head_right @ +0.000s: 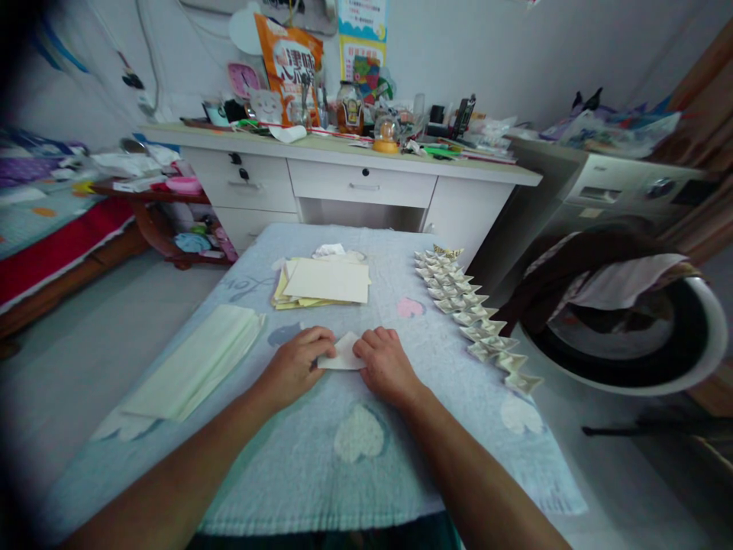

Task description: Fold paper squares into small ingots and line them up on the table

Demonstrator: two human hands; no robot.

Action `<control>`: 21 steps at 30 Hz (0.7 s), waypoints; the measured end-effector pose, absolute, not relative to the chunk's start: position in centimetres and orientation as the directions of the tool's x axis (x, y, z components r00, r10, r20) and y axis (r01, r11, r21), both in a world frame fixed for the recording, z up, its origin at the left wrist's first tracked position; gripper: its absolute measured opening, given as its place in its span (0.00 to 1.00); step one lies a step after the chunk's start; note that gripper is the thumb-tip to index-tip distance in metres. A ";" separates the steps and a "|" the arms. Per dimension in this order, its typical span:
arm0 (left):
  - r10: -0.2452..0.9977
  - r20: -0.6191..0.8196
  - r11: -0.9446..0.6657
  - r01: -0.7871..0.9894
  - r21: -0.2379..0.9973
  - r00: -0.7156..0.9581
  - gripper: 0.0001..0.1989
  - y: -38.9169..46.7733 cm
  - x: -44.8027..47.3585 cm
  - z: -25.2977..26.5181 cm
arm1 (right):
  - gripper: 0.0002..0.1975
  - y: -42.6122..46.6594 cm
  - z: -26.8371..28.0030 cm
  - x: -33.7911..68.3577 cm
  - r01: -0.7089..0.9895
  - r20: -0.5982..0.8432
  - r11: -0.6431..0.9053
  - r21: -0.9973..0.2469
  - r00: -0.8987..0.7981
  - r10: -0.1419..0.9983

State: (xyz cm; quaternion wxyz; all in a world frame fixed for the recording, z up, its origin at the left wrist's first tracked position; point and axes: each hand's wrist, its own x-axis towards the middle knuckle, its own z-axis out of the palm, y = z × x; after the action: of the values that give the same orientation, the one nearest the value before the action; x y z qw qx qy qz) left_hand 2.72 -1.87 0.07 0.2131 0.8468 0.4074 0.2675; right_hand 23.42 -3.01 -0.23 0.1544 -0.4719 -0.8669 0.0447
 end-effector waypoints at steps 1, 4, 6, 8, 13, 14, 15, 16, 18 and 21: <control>0.790 0.262 -0.595 0.588 0.548 0.555 0.16 -1.9 2.6 0.1 | 0.11 -3.1 -0.2 23.5 0.800 0.210 0.554 -0.229 -0.516 0.831; 0.741 0.221 -0.651 0.599 0.467 0.633 0.18 -2.0 2.7 0.3 | 0.11 -3.2 -0.1 23.7 0.788 0.193 0.563 -0.249 -0.529 0.826; 0.719 0.197 -0.675 0.603 0.426 0.666 0.18 -2.1 2.9 0.4 | 0.11 -3.1 -0.1 23.9 0.779 0.186 0.569 -0.263 -0.538 0.822; 0.712 0.166 -0.682 0.617 0.393 0.682 0.15 -2.2 3.0 0.5 | 0.12 -3.1 -0.1 24.0 0.770 0.178 0.572 -0.282 -0.544 0.820; 0.731 0.111 -0.660 0.657 0.364 0.673 0.07 -2.2 3.1 0.4 | 0.12 -2.9 0.0 24.7 0.751 0.177 0.560 -0.349 -0.534 0.826; 0.736 0.105 -0.654 0.663 0.366 0.669 0.07 -2.2 3.1 0.5 | 0.12 -2.9 0.0 25.0 0.751 0.176 0.553 -0.361 -0.527 0.831; 0.741 0.098 -0.647 0.668 0.367 0.664 0.07 -2.2 3.1 0.5 | 0.12 -2.8 0.0 25.3 0.751 0.173 0.545 -0.374 -0.520 0.836; 0.746 0.092 -0.641 0.673 0.368 0.660 0.07 -2.2 3.1 0.6 | 0.11 -2.8 0.1 25.6 0.750 0.169 0.536 -0.389 -0.513 0.841; 0.752 0.085 -0.634 0.682 0.364 0.653 0.04 -2.3 3.1 0.7 | 0.09 -2.6 0.1 26.2 0.745 0.160 0.522 -0.416 -0.505 0.848; 0.747 0.097 -0.647 0.686 0.333 0.657 0.05 -2.5 3.3 0.8 | 0.06 -2.4 0.2 26.5 0.738 0.155 0.507 -0.444 -0.494 0.855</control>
State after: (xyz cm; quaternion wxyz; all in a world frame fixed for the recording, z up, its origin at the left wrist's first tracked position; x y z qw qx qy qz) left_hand 3.27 -2.54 0.77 0.1347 0.9003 0.3980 0.1135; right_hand 26.55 -2.45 0.16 0.1809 -0.4693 -0.8491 0.1617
